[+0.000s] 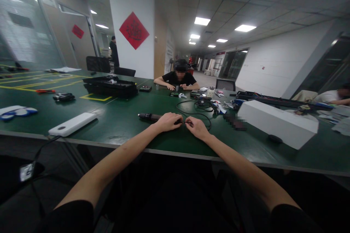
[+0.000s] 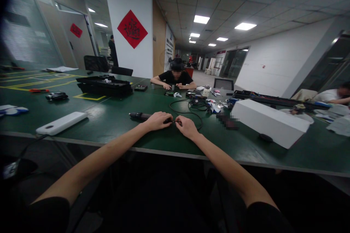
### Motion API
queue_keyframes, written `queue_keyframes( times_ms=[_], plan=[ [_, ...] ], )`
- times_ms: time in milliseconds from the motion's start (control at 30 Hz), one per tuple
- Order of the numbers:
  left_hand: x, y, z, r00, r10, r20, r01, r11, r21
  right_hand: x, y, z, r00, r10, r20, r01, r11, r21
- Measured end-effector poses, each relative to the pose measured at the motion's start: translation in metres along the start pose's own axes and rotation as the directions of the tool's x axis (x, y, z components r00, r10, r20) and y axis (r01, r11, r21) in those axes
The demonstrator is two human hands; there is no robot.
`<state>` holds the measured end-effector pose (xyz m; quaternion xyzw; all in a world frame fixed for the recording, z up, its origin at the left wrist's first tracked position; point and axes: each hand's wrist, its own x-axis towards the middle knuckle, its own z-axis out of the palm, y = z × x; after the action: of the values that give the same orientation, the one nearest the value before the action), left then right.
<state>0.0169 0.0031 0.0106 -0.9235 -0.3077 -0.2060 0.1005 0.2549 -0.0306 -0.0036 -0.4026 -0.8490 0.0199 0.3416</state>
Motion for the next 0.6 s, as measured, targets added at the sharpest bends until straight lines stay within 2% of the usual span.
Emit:
queue_keyframes(
  times_ms=[267, 333, 400, 467, 533, 600],
  plan=[
    [-0.004, 0.006, -0.007, 1.000, 0.007, -0.004, -0.007, 1.000, -0.030, -0.001, -0.005, -0.002, 1.000, 0.027, 0.016, -0.026, 0.999, -0.030],
    [-0.001, 0.013, -0.017, 0.999, 0.002, -0.038, -0.004, 0.999, -0.044, 0.000, -0.005, -0.002, 0.999, 0.031, 0.019, -0.031, 0.999, -0.032],
    [0.003, 0.028, -0.036, 0.991, -0.014, -0.136, 0.003, 0.997, -0.082, 0.000, -0.004, -0.002, 0.999, 0.030, 0.021, -0.030, 0.999, -0.035],
    [0.001, 0.053, -0.063, 0.949, -0.066, -0.309, 0.003, 0.980, -0.198, 0.000, -0.003, -0.002, 1.000, 0.019, 0.019, -0.018, 0.999, -0.038],
    [-0.011, 0.083, -0.095, 0.860, -0.151, -0.487, -0.061, 0.918, -0.393, 0.000, -0.001, 0.000, 1.000, 0.002, 0.015, -0.002, 0.999, -0.040],
    [-0.036, 0.113, -0.122, 0.765, -0.252, -0.592, -0.165, 0.812, -0.560, 0.000, 0.001, 0.002, 1.000, -0.005, 0.010, 0.005, 0.999, -0.041]
  ],
)
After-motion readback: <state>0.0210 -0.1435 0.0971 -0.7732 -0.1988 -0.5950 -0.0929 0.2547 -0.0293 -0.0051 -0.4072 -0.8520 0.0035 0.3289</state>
